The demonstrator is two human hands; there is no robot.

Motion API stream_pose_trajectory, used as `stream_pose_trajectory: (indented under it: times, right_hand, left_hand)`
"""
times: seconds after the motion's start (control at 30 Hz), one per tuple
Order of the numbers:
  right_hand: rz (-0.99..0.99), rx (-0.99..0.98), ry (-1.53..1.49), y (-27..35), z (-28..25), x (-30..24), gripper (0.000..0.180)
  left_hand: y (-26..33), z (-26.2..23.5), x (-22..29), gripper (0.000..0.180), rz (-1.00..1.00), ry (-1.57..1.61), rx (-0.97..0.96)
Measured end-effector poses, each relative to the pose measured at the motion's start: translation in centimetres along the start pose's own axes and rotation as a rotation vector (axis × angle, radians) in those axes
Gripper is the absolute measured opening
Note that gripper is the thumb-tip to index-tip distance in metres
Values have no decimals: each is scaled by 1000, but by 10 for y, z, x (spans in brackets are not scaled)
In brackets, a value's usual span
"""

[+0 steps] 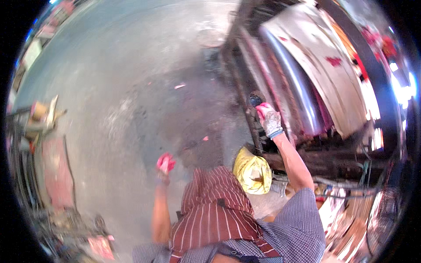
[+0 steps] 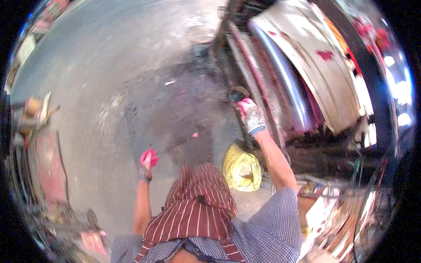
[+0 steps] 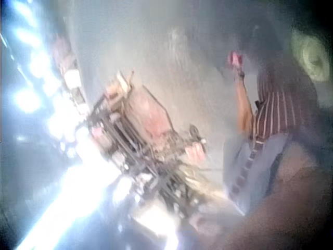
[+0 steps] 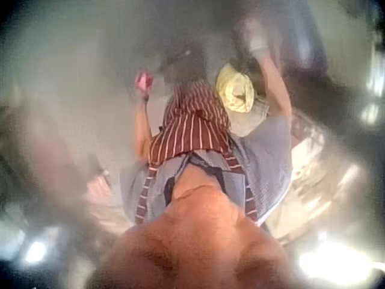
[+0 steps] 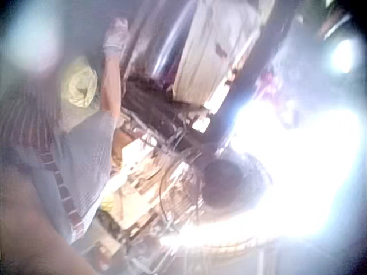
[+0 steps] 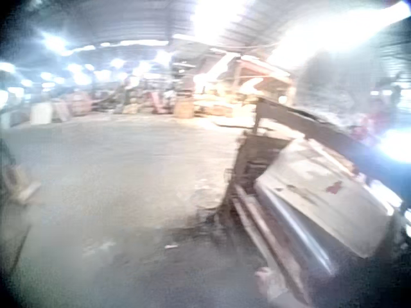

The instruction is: The person sweeps the floor with a broom and then applies a liquid substance from a container to the edges of wood sheets as they are processed by a roller machine.

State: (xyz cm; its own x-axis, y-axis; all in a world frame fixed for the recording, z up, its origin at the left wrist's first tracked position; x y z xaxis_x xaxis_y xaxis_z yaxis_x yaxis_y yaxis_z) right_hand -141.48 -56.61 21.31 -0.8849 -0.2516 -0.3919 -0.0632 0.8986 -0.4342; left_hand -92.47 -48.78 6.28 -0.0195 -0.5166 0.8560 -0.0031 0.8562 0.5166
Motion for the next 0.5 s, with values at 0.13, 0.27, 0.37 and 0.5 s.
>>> stream_pose_trajectory:
  times: [0.13, 0.27, 0.37, 0.5]
  right_hand:
    - [-225, -221, -237, -52, 58, -128, 24]
    - [-601, -287, -422, -74, 84, -234, 30]
    - [-791, -400, -506, -64, 89, -318, 34]
    - [-922, -675, -484, -30, 105, -393, 39]
  left_hand:
    - [20, -1, 56, 50, 77, 118, -18]
    - [33, 4, 96, 61, 165, 291, 28]
    - [57, -10, 99, 66, 206, 539, 87]
    - [86, -49, 66, 66, 397, 914, 18]
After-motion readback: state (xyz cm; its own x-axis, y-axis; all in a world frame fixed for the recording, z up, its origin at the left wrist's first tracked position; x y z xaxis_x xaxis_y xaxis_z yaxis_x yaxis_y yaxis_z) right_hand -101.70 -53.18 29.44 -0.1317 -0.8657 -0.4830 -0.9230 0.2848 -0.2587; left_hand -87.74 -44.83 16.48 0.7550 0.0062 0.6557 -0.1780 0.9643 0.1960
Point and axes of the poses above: each hand's wrist, its own y-axis away from the middle knuckle, its own z-axis out of the palm, x = y × z, the point moved 2 cm from there along -y, towards the middle knuckle, and after that the axes turned 13 degrees about -y, right-handed, at the moved point
